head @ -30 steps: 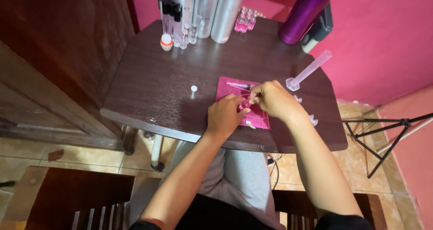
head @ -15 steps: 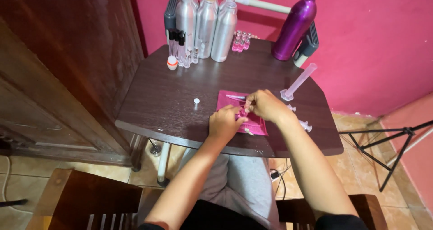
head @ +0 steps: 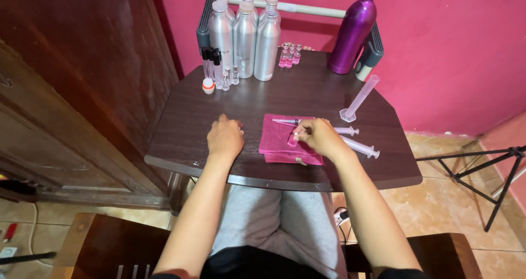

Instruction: The recorder uses syringes to transfer liquids from small glass vials into larger aluminum bottles at a mixing station.

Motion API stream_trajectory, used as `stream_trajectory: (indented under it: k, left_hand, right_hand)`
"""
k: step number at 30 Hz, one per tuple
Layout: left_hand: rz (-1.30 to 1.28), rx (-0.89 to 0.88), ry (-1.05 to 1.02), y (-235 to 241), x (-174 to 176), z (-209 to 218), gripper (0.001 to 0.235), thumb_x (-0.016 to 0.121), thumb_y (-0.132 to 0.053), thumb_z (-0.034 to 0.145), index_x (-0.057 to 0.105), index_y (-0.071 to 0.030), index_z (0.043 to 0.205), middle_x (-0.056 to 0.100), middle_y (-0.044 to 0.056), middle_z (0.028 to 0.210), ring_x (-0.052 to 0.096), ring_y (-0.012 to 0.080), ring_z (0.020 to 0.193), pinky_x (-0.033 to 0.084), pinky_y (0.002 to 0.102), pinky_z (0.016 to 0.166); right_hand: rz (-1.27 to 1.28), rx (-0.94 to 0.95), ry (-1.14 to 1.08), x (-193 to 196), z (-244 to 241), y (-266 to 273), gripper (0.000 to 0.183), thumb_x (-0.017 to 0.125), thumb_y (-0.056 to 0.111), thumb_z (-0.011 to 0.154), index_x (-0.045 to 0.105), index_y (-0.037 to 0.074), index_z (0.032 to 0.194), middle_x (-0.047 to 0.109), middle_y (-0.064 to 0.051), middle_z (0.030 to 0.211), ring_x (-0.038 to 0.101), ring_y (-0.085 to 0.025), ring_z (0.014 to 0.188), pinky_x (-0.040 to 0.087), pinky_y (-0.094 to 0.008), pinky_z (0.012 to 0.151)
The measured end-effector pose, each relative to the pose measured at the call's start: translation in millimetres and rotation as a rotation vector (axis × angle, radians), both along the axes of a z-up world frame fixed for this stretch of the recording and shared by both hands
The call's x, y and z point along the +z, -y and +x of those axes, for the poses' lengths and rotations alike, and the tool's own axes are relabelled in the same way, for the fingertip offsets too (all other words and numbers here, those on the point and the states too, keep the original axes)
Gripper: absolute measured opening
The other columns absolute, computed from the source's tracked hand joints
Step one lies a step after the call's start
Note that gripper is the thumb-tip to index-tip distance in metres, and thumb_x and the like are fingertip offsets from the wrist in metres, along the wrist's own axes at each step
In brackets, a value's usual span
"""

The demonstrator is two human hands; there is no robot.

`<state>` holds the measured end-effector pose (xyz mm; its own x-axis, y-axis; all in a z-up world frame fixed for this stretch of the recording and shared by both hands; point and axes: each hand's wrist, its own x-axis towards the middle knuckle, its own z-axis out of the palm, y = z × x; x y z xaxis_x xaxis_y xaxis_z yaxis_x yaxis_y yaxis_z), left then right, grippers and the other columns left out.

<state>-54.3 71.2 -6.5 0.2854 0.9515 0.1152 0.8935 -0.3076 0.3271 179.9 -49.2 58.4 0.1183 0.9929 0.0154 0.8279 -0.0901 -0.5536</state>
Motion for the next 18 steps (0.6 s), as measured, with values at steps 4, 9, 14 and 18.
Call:
stream_trajectory:
  k: [4,9,14,18]
  left_hand:
    - [-0.013,-0.032,0.142,7.7,6.3,-1.0,0.023,0.077,-0.035,0.088,0.079,-0.028,0.11,0.069,0.008,0.1,0.074,0.0344,0.097,0.062,0.046,0.083]
    - [-0.109,-0.128,0.459,43.7,44.7,12.7,0.023,0.07,-0.035,0.093,0.077,-0.032,0.114,0.077,0.006,0.107,0.071,0.0344,0.107,0.058,0.049,0.09]
    - [-0.156,-0.329,0.728,54.5,48.4,38.1,0.027,0.056,-0.02,0.102,0.076,-0.024,0.121,0.074,0.018,0.114,0.065,0.0444,0.117,0.052,0.053,0.101]
    - [-0.206,-0.406,0.837,57.4,44.7,54.9,0.023,0.063,-0.015,0.099,0.075,-0.021,0.118,0.074,0.019,0.111,0.068,0.0421,0.113,0.054,0.053,0.097]
  right_hand:
    - [0.115,-0.042,-0.117,-32.8,10.3,1.8,0.015,0.081,0.013,0.081,0.08,0.014,0.096,0.079,-0.01,0.084,0.074,-0.031,0.088,0.055,-0.046,0.089]
    - [0.294,-0.059,-0.191,-74.0,10.8,3.2,0.02,0.083,0.011,0.079,0.08,0.013,0.098,0.076,-0.009,0.083,0.072,-0.029,0.086,0.055,-0.041,0.085]
    - [0.446,-0.088,-0.182,-101.4,8.0,4.5,0.024,0.085,0.017,0.08,0.08,0.018,0.103,0.073,-0.003,0.084,0.071,-0.024,0.088,0.056,-0.038,0.084]
    - [0.464,-0.102,-0.115,-96.4,-1.3,11.4,0.031,0.085,0.019,0.078,0.079,0.018,0.108,0.074,-0.004,0.089,0.072,-0.027,0.09,0.057,-0.041,0.081]
